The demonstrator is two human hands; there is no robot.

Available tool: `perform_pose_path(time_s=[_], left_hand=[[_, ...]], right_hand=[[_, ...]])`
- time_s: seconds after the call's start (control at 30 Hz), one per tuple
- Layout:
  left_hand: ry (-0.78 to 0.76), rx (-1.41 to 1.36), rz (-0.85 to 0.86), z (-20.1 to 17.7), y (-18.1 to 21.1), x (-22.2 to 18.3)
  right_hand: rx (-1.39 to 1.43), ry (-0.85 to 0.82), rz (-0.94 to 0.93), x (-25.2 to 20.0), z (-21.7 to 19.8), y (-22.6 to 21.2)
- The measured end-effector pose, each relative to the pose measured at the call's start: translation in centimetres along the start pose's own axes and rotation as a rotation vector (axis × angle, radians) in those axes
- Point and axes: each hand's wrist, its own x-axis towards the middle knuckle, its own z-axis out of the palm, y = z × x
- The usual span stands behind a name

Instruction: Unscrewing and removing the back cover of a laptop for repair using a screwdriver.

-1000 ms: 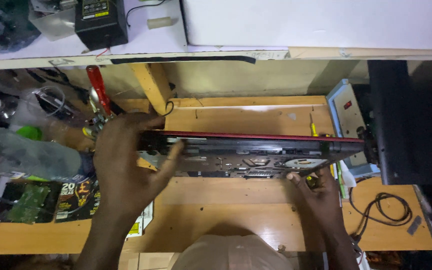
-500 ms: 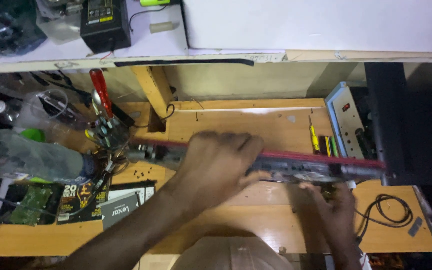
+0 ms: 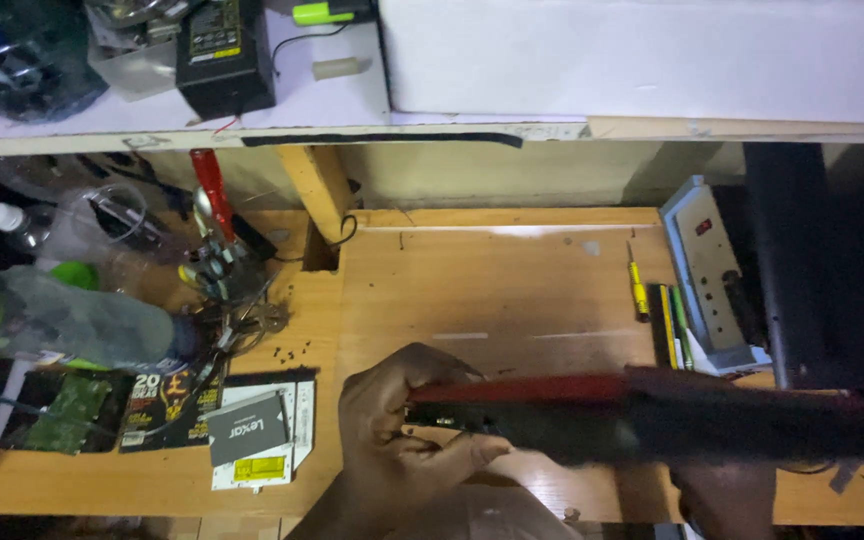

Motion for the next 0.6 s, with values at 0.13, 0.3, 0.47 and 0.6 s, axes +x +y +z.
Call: perform_pose_path(time_s=[0.13, 0.3, 0.47, 0.6], left_hand=[[0.097, -0.178, -0.163, 1.1, -1.9, -1.9], [0.264, -0.574, -0.409, 2.7, -3.3, -2.1], [0.242, -0.649, -0.441, 3.0, -5.3, -2.7], [0.197, -0.597, -0.502, 2.4, -5.5, -2.3]], right_hand=[[-0.044, 0.211, -0.044, -1.3, 1.8, -1.0], [-0.278, 0.307, -0.179, 0.9, 0.9, -4.2], [-0.248, 0.19, -0.215, 3.2, 2.3, -10.5], [-0.394, 0.141, -0.336, 4.3, 2.6, -13.1]])
